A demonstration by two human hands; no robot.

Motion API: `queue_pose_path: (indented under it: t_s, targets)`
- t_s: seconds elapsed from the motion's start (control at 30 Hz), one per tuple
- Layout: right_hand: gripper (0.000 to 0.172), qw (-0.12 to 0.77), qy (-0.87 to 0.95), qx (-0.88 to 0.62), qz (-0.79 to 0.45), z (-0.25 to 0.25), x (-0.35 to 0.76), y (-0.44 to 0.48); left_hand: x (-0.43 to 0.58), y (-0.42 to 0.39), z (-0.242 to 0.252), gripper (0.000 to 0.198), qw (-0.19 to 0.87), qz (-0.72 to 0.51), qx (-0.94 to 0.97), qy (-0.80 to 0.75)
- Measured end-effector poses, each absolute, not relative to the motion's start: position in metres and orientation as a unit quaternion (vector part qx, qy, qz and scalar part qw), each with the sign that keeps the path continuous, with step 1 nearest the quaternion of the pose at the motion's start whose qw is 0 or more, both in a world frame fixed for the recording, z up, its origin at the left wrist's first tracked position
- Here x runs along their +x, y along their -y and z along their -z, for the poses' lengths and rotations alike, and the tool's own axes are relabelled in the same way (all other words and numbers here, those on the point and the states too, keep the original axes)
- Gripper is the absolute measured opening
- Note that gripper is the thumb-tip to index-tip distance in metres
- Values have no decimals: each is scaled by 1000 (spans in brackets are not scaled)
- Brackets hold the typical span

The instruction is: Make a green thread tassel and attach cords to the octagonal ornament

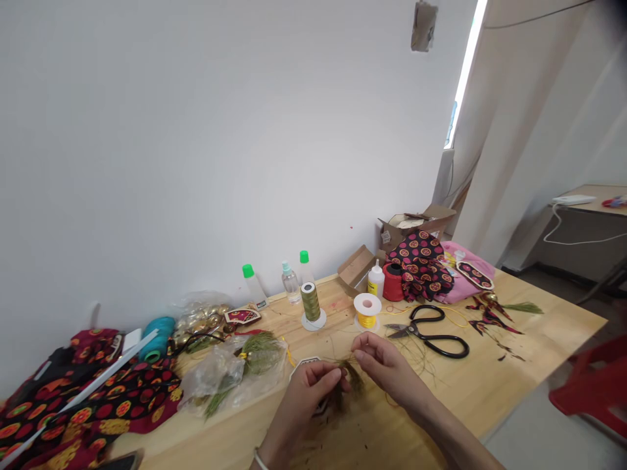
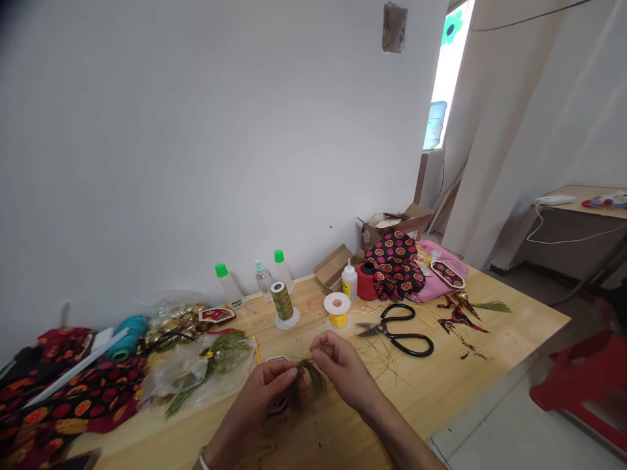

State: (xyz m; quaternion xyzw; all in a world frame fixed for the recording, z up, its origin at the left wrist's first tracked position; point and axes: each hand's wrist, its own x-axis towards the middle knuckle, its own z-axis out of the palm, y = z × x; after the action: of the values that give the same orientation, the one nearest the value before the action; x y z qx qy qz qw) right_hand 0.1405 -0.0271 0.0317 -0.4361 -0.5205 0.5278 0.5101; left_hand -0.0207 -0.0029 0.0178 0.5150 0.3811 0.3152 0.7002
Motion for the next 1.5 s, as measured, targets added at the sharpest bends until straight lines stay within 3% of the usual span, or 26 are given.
queue_pose_path:
  t_s: [0.4,0.6,0.87,0.97,1.07,1.37,1.5]
  targets:
    - [22,360,669,-502,-414,-21,145,26,-23,5,-22,24,731,-300,505,-348]
    - [26,360,669,-535,-369,-27,150,24,-23,1,-23,33,723,-314,486,-378]
    - [27,382,639,-564,-358,-30,156,25,-20,2,-22,21,446,-337,678,-478]
    - [26,390,634,-561,-362,-30,157,25,-17,7,-24,15,396,-310,729,-464]
    - [26,392,638,-560,-354,-32,159,26,-16,6,-24,9,412,-299,742,-436]
    - [28,379,636,-574,-350,-25,174,28,-50,-10,-35,14,553,-320,639,-428]
    - [27,369,639,-585,-337,-23,181,29,-65,-8,-52,14,581,-378,571,-440]
